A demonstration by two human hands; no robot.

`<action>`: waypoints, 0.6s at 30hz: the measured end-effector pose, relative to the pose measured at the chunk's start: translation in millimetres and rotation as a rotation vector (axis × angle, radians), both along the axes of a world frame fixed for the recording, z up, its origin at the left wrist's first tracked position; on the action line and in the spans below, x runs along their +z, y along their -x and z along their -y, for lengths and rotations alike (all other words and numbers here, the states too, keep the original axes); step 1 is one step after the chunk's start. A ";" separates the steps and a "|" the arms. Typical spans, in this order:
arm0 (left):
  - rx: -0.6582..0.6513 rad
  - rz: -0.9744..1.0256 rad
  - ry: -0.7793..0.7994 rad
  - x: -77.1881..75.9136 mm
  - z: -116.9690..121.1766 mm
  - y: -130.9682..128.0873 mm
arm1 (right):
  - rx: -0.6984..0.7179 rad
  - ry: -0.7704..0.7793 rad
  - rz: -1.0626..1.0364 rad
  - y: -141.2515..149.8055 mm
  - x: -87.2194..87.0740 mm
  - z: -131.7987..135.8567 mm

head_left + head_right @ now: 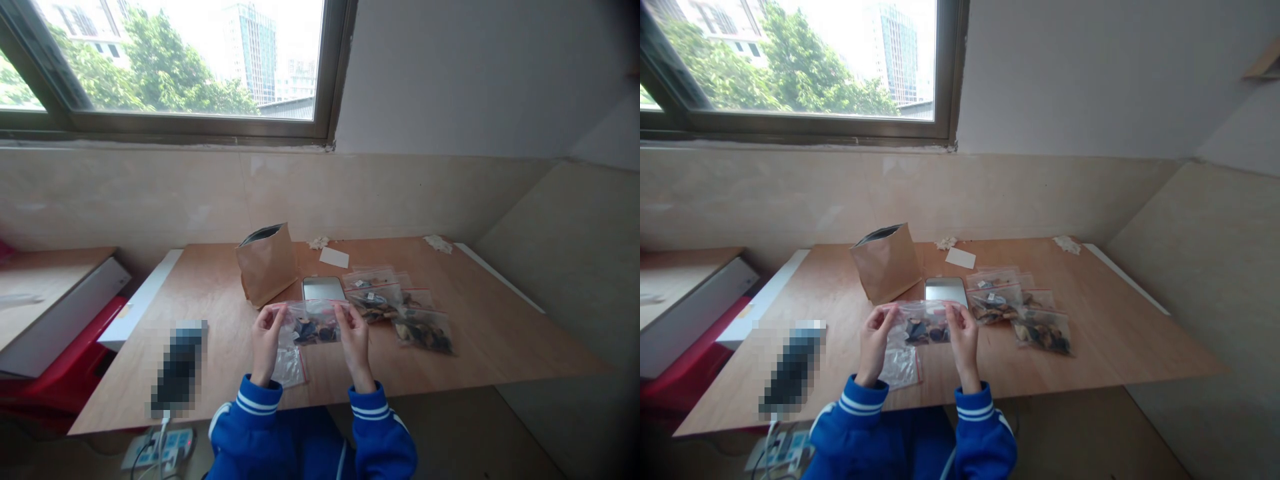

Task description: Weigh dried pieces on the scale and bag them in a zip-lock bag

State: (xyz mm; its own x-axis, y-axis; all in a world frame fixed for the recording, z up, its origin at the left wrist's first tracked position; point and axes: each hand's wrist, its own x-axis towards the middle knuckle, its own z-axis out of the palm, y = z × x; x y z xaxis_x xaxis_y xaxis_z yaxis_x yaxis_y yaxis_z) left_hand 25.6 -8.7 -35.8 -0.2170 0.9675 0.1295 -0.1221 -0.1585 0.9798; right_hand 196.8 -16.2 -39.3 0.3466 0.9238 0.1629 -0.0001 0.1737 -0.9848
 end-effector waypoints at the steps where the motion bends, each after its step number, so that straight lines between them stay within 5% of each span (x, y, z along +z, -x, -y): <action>1: -0.008 -0.010 0.005 0.2 0.5 0.3 | -0.006 -0.004 0.004 -0.2 0.6 0.2; 12: 0.086 -0.145 -0.018 3.9 5.5 4.3 | -0.019 -0.068 0.074 -1.3 -5.2 -0.6; 18: 0.063 -0.164 -0.082 5.6 2.1 5.7 | -0.061 -0.237 0.540 4.7 21.6 1.9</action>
State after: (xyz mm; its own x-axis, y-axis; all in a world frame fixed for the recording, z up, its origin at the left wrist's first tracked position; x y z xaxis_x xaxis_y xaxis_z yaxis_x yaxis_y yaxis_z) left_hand 19.9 -10.8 -30.2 -0.2467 0.9374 0.2457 0.0504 -0.2408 0.9693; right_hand 192.0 -18.0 -17.7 0.2086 0.8217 0.5303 0.5075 0.3726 -0.7770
